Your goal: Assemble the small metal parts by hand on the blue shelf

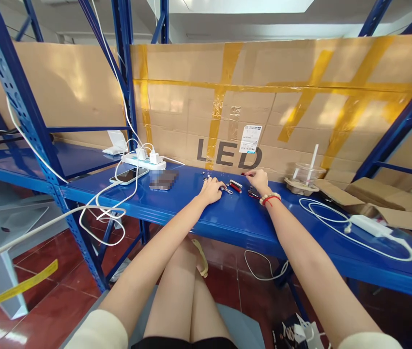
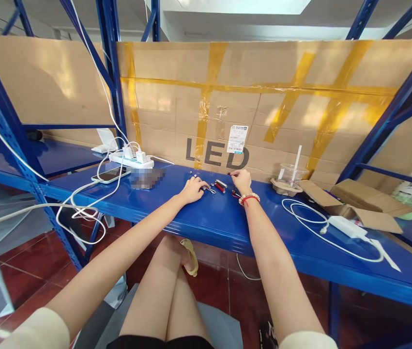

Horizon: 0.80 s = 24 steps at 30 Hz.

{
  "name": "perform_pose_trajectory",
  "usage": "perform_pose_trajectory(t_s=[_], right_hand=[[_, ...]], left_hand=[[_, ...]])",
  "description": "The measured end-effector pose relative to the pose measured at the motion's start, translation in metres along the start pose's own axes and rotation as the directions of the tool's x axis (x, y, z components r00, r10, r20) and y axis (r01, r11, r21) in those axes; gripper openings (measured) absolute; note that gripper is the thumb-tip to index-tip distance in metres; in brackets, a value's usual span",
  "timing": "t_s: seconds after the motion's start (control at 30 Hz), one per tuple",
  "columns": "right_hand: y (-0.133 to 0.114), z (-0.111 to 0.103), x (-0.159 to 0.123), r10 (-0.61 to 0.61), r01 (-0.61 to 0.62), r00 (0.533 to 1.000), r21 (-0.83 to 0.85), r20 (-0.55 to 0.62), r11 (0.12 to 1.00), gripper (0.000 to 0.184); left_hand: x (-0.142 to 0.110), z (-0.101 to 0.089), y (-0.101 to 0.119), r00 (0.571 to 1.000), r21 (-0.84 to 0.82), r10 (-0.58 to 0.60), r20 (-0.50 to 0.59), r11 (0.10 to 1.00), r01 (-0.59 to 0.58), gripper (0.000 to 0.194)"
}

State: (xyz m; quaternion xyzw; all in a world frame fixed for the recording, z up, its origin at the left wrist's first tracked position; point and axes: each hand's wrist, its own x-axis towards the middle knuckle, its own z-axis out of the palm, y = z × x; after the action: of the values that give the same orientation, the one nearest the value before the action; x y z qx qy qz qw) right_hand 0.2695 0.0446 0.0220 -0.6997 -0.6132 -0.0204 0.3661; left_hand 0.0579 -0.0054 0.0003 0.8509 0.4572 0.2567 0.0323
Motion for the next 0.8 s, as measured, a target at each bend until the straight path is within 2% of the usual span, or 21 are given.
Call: perform_pose_trajectory(t_s=[0.03,0.1,0.13,0.2,0.23,0.3,0.33,0.4,0.5,0.6,0.67,0.7,0.77,0.8], right_hand=[[-0.002,-0.004,-0.002,-0.019,0.019,1.000,0.076,0.001,0.997,0.023],[-0.009,-0.010,-0.009,-0.096,0.072,0.991,0.244,0.089,0.967,0.031],[-0.014,-0.012,-0.013,-0.149,0.102,0.980,0.307,0.135,0.946,0.038],[-0.025,-0.015,-0.023,-0.268,0.177,0.947,0.412,0.174,0.894,0.037],[-0.031,-0.015,-0.027,-0.334,0.202,0.916,0.466,0.220,0.861,0.032],[-0.041,-0.013,-0.035,-0.450,0.226,0.844,0.569,0.292,0.791,0.026],[-0.044,-0.012,-0.037,-0.475,0.227,0.827,0.595,0.300,0.771,0.024],[-0.048,-0.011,-0.039,-0.469,0.212,0.838,0.625,0.279,0.751,0.023],[-0.044,-0.015,-0.038,-0.422,0.174,0.863,0.619,0.279,0.766,0.023],[-0.033,-0.023,-0.035,-0.289,0.110,0.912,0.505,0.291,0.856,0.024],[-0.023,-0.029,-0.033,-0.116,0.046,0.971,0.315,0.208,0.948,0.025],[-0.017,-0.031,-0.031,-0.012,-0.014,0.989,0.169,0.149,0.985,0.023],[-0.003,-0.033,-0.028,0.154,-0.150,0.987,-0.075,0.048,0.986,0.022],[0.004,-0.033,-0.026,0.207,-0.200,0.978,-0.140,0.038,0.970,0.026]], left_hand=[[0.000,0.000,0.000,1.000,-0.012,-0.019,-0.003,1.000,0.019,0.039],[0.001,-0.001,0.001,0.997,-0.055,-0.066,-0.051,0.997,0.063,0.053],[0.001,-0.002,0.002,0.992,-0.079,-0.086,-0.091,0.994,0.079,0.058],[0.001,-0.005,0.003,0.980,-0.097,-0.092,-0.177,0.992,0.075,0.063],[0.001,-0.006,0.004,0.977,-0.094,-0.075,-0.201,0.994,0.057,0.062],[0.001,-0.008,0.004,0.983,-0.070,-0.009,-0.182,0.998,-0.004,0.047],[0.001,-0.009,0.004,0.987,-0.060,0.016,-0.160,0.998,-0.026,0.039],[0.003,-0.009,0.002,0.986,-0.048,0.014,-0.165,0.999,-0.022,0.034],[0.005,-0.008,0.001,0.987,-0.016,0.018,-0.160,1.000,-0.021,0.031],[0.007,-0.007,0.000,0.989,0.010,0.002,-0.149,1.000,-0.001,0.029],[0.007,-0.007,0.000,0.978,-0.004,-0.070,-0.196,0.997,0.071,0.030],[0.007,-0.007,0.000,0.970,-0.019,-0.111,-0.218,0.994,0.109,0.029],[0.006,-0.008,0.000,0.957,-0.050,-0.167,-0.239,0.986,0.159,0.028],[0.006,-0.008,0.000,0.954,-0.059,-0.178,-0.239,0.984,0.169,0.028]])
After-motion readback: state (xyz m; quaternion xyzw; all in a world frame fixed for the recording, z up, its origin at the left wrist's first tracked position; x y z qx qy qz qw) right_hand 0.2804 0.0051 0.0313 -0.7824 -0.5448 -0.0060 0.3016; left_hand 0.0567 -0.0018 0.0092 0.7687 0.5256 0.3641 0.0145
